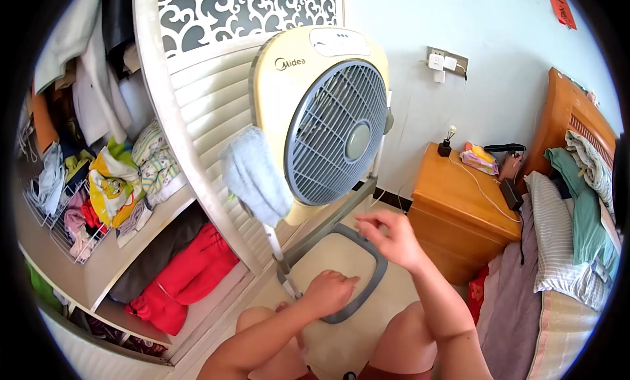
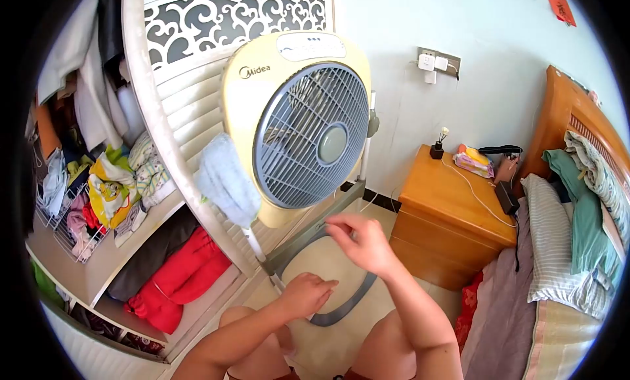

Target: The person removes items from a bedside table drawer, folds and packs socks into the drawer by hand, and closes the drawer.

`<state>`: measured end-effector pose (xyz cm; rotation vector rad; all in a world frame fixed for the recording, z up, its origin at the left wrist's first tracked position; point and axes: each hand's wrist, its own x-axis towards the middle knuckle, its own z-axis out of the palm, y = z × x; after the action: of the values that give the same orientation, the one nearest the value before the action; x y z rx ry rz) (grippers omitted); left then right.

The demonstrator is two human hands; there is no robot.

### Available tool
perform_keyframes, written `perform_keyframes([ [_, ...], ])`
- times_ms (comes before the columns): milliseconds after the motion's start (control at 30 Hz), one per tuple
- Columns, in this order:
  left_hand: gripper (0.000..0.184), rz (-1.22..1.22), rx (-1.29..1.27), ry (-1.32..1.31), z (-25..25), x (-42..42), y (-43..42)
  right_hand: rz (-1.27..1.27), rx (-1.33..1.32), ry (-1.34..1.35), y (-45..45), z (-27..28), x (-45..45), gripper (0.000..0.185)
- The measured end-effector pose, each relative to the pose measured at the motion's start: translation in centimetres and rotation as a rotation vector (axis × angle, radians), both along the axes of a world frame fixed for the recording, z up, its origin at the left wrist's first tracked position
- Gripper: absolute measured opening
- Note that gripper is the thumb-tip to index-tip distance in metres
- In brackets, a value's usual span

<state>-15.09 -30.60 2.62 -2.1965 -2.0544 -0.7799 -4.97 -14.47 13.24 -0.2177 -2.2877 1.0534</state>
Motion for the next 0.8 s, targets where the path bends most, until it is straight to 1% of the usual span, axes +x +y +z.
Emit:
perform_keyframes([
  [33, 0.022, 0.000, 0.001, -0.005, 0.0, -0.4, 0.2, 0.006, 0.025, 0.068, -1.5, 1.6, -1.5, 0.027],
  [67, 0.021, 0.029, 0.099, -0.021, -0.3, -0.9, 0.5, 0.011, 0.049, 0.135, -3.0, 2.9, -2.9, 0.030],
  [100, 0.021, 0.059, 0.198, -0.036, -0.3, -1.3, 0.7, -0.013, 0.014, 0.115, -4.5, 4.0, -4.4, 0.030],
  [133, 0.021, 0.059, 0.199, -0.036, 0.4, -1.4, 0.7, -0.036, -0.021, 0.099, -5.7, 4.9, -5.7, 0.031],
  [200, 0.018, 0.214, 0.319, -0.188, 1.9, -1.6, 0.8, -0.056, -0.045, 0.050, -6.9, 5.8, -8.3, 0.029],
  [233, 0.016, 0.256, 0.310, -0.239, 2.1, -2.0, 0.7, -0.057, -0.044, 0.052, -7.0, 5.9, -8.8, 0.029],
  [267, 0.016, 0.254, 0.311, -0.238, 2.2, -2.2, 0.5, 0.008, -0.019, 0.048, -7.1, 6.0, -9.3, 0.026],
  [300, 0.017, 0.295, 0.342, -0.374, 2.3, -2.5, 0.3, 0.073, 0.008, 0.044, -7.2, 6.1, -9.5, 0.023],
  [333, 0.019, 0.336, 0.372, -0.513, 2.4, -2.7, 0.1, 0.072, 0.012, 0.043, -7.3, 6.1, -9.2, 0.023],
  [367, 0.019, 0.336, 0.375, -0.517, 2.0, -3.3, 0.1, 0.101, 0.051, 0.128, -7.4, 5.9, -8.4, 0.020],
  [400, 0.021, 0.297, 0.427, -0.818, 1.3, -4.2, 0.3, 0.132, 0.091, 0.213, -7.3, 5.6, -7.7, 0.016],
  [433, 0.023, 0.251, 0.474, -1.119, 1.2, -4.8, 0.0, 0.189, 0.014, 0.224, -6.9, 5.1, -7.0, 0.016],
  [467, 0.023, 0.253, 0.473, -1.123, 1.0, -5.5, -0.7, 0.190, 0.013, 0.220, -6.6, 4.7, -6.2, 0.016],
  [533, 0.040, 0.108, 0.516, -1.274, 2.3, -6.2, -2.4, 0.339, -0.473, 0.304, -6.1, 4.3, -4.3, 0.013],
  [567, 0.040, 0.103, 0.506, -1.277, 3.2, -6.1, -3.0, 0.396, -0.630, 0.312, -5.7, 4.0, -3.2, 0.013],
  [633, 0.057, -0.107, 0.565, -1.673, 5.5, -4.8, -4.2, 0.488, -0.919, 0.361, -5.1, 3.1, -1.3, 0.014],
  [667, 0.057, -0.104, 0.549, -1.682, 5.9, -4.1, -4.2, 0.507, -0.997, 0.397, -4.9, 2.9, -0.3, 0.014],
  [733, 0.069, -0.301, 0.615, -1.701, 6.1, -2.9, -4.1, 0.540, -1.023, 0.390, -4.5, 3.1, 1.7, 0.012],
  [767, 0.068, -0.428, 0.524, -1.683, 4.8, -3.2, -3.8, 0.424, -1.048, 0.419, -5.1, 3.0, 2.4, 0.011],
  [800, 0.068, -0.420, 0.514, -1.698, 4.7, -2.5, -3.7, 0.410, -1.059, 0.414, -4.7, 2.6, 3.0, 0.011],
])
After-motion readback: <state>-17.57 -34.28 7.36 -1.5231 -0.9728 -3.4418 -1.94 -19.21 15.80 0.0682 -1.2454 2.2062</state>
